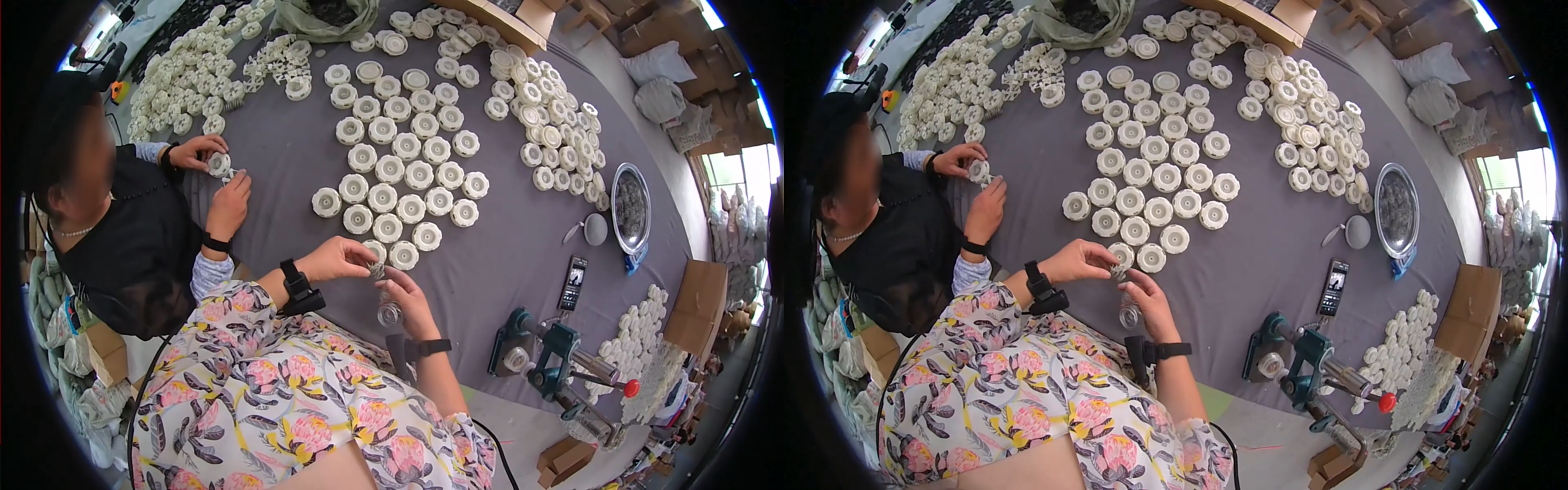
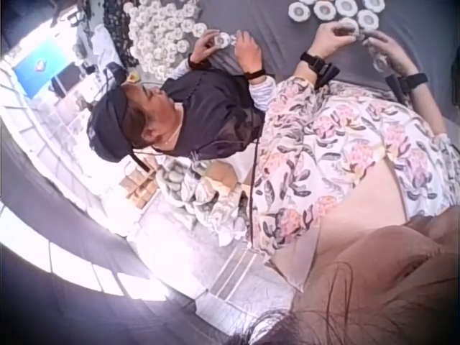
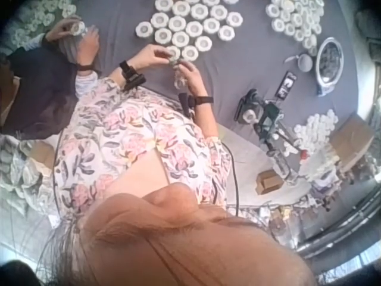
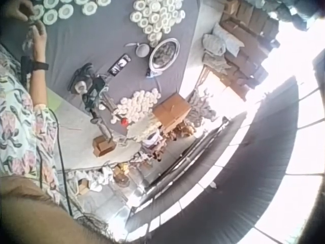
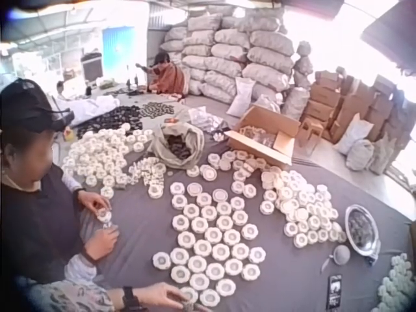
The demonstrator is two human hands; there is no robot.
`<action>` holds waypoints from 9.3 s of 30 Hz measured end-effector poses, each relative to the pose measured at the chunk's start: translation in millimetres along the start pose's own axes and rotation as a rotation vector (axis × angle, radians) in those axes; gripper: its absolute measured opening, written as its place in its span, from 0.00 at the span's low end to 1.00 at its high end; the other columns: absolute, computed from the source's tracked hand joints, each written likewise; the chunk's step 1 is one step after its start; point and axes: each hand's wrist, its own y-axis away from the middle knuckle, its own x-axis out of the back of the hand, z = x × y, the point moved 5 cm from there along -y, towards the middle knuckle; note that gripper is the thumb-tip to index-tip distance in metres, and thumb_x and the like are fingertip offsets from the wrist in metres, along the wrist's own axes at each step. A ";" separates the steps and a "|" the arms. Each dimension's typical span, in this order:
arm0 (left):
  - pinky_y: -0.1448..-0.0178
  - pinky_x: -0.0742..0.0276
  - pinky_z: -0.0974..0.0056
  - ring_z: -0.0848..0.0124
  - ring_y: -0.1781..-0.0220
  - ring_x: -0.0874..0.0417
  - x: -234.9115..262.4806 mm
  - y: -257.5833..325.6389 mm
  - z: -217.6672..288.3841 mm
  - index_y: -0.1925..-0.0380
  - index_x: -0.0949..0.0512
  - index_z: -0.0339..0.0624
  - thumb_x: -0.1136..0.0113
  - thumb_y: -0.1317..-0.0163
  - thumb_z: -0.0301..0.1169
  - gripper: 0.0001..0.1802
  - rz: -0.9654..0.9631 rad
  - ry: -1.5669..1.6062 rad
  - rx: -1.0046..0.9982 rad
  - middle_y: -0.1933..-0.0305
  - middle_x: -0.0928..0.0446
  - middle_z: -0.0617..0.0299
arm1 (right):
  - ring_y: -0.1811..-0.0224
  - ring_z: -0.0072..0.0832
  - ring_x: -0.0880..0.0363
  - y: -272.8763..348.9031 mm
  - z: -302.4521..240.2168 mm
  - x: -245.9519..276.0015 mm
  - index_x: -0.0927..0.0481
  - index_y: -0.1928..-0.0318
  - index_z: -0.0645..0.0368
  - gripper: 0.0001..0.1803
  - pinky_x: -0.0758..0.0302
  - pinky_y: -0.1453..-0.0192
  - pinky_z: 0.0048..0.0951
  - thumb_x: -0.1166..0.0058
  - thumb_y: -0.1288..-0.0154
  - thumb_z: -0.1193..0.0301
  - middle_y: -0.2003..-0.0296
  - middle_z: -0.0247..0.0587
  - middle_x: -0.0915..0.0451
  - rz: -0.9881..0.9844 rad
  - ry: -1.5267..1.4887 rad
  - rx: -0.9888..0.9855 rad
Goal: The recorder and a co-worker are assembling small circular plastic/metal components at a large table.
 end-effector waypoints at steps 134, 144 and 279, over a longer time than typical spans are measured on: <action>0.69 0.29 0.74 0.77 0.73 0.25 -56.5 -109.5 -22.3 0.65 0.24 0.39 0.40 0.48 0.33 0.12 0.377 0.057 0.066 0.72 0.26 0.66 | 0.68 0.17 0.27 33.8 -13.1 108.4 0.25 0.54 0.63 0.16 0.29 0.61 0.20 0.45 0.45 0.75 0.67 0.33 0.23 0.590 0.420 0.507; 0.62 0.28 0.68 0.70 0.64 0.26 -73.4 -118.1 6.4 0.59 0.25 0.42 0.36 0.54 0.32 0.20 0.334 -0.827 -0.275 0.61 0.29 0.60 | 0.71 0.18 0.27 32.7 -2.2 115.9 0.27 0.56 0.66 0.13 0.29 0.66 0.17 0.48 0.40 0.71 0.69 0.35 0.23 0.520 -0.037 0.362; 0.56 0.30 0.66 0.68 0.58 0.27 -85.6 -42.0 31.4 0.53 0.28 0.42 0.35 0.55 0.33 0.26 -0.205 -0.496 -0.305 0.59 0.29 0.59 | 0.68 0.21 0.25 0.1 -0.1 62.5 0.27 0.61 0.59 0.07 0.26 0.66 0.23 0.51 0.38 0.70 0.69 0.35 0.24 0.395 -0.429 0.276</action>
